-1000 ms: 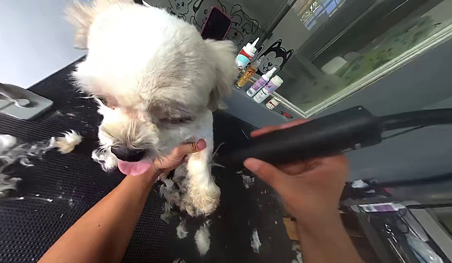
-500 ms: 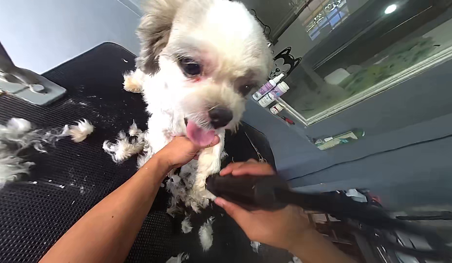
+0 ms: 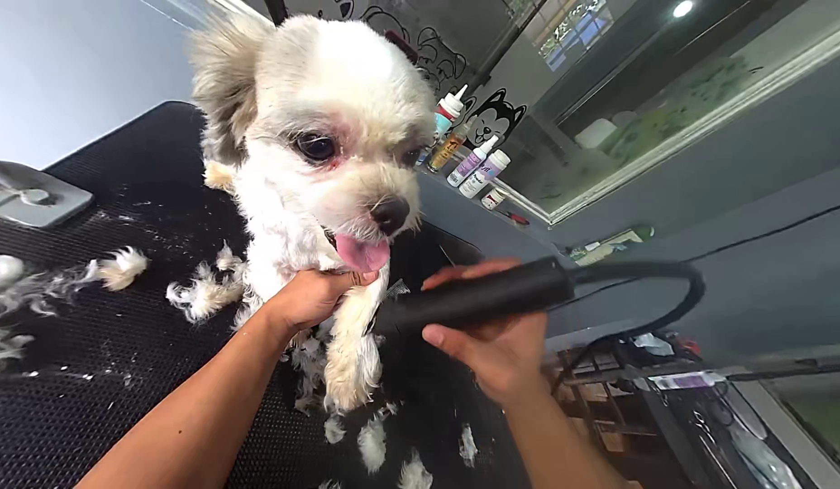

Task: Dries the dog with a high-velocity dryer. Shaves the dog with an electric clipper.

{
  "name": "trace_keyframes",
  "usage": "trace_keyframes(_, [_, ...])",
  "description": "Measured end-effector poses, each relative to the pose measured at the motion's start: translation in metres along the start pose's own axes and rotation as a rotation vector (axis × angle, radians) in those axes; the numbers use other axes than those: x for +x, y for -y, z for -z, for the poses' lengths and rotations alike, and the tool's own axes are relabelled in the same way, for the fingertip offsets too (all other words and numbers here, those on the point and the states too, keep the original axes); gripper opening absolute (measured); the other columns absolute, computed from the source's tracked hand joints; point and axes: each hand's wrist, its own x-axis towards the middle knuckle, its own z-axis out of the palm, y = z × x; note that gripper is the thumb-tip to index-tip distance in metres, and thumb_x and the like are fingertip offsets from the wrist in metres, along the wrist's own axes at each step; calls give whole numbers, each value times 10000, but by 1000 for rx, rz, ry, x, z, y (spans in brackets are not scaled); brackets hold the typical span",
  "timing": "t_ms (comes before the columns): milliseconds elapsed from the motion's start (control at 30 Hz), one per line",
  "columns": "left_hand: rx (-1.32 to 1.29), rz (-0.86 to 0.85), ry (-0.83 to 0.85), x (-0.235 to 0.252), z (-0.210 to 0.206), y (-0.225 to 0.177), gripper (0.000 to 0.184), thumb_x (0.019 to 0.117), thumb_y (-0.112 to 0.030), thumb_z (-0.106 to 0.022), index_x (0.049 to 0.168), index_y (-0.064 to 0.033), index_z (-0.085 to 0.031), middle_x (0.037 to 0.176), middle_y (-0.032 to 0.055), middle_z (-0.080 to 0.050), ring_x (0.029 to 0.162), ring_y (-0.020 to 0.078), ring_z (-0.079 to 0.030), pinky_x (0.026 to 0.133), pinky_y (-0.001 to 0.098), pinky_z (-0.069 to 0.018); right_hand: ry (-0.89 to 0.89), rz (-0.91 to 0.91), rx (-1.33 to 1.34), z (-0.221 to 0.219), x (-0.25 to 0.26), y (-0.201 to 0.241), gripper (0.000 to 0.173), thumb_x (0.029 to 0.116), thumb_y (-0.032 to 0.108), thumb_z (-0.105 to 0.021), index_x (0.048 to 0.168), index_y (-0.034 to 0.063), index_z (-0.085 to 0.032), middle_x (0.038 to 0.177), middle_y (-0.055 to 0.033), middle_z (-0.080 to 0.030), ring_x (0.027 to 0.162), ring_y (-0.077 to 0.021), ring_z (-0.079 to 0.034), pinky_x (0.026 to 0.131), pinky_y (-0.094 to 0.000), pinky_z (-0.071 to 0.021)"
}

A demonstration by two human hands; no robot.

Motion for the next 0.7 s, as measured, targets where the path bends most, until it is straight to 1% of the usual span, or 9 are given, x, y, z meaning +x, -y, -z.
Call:
trace_keyframes(67, [-2, 15, 17, 1, 2, 3, 149, 893, -116, -718, 1039, -139, -737, 930, 5, -756, 858, 78, -716, 799, 264, -608, -39, -1, 44, -9, -25, -5, 609, 741, 14, -892, 1239, 139, -565, 1118, -144, -716, 1016, -285, -727, 831, -418, -648])
trace_keyframes(167, [33, 51, -1, 0, 1, 4, 136, 913, -133, -690, 1041, -129, -735, 931, 10, -754, 871, 81, -714, 813, 272, -605, -41, 24, 82, -27, -62, -19, 619, 732, 17, -899, 1249, 150, -585, 1109, -129, -729, 1040, -277, -720, 908, -432, -619])
trace_keyframes(267, [9, 50, -44, -1, -3, 1, 118, 918, -89, -686, 1027, -115, -723, 915, 3, -750, 853, 69, -709, 800, 251, -602, 178, -62, 196, -29, -76, -26, 606, 715, 1, -904, 1231, 61, -592, 1096, -161, -721, 1038, -298, -707, 943, -470, -597])
trace_keyframes(333, [28, 36, -54, -1, -6, -1, 118, 903, -111, -724, 1018, -133, -723, 901, -16, -751, 839, 51, -708, 798, 240, -602, 287, -138, 201, -16, -65, -10, 608, 717, 32, -913, 1231, 55, -589, 1101, -156, -720, 1030, -293, -712, 933, -473, -608])
trace_keyframes(400, [65, 41, -42, 0, -3, 1, 114, 907, -143, -736, 1020, -129, -731, 903, -11, -754, 842, 58, -711, 800, 249, -602, 220, -131, 97, -4, -44, 18, 552, 765, 131, -908, 1230, 98, -613, 1080, -126, -728, 982, -268, -727, 864, -441, -636])
trace_keyframes(467, [102, 70, -21, 0, 0, 4, 127, 923, -184, -731, 1033, -121, -735, 911, -3, -754, 847, 69, -714, 804, 264, -604, 43, -63, -87, -4, -19, 38, 486, 792, 195, -893, 1200, 152, -632, 1047, -65, -747, 922, -212, -745, 783, -369, -660])
trace_keyframes(500, [124, 85, -13, 0, 0, 4, 127, 933, -204, -724, 1033, -126, -734, 908, -9, -753, 843, 66, -712, 803, 261, -603, -43, -11, -178, -8, -7, 41, 492, 787, 188, -897, 1192, 145, -621, 1042, -53, -751, 909, -201, -748, 767, -354, -665])
trace_keyframes(600, [209, 97, -13, -1, -2, 4, 90, 956, -216, -687, 981, -153, -747, 858, -51, -747, 792, 18, -693, 759, 218, -588, -163, 74, -381, -18, 22, 33, 586, 755, 118, -916, 1216, 67, -558, 1037, -53, -734, 911, -204, -750, 782, -394, -681])
trace_keyframes(700, [371, 53, 15, -3, 0, 2, 115, 982, -196, -633, 944, -196, -742, 825, -125, -713, 772, -65, -643, 739, 157, -545, -135, 8, -463, -28, 30, 25, 637, 748, 132, -924, 1263, 65, -556, 1060, -35, -732, 947, -178, -748, 806, -383, -682])
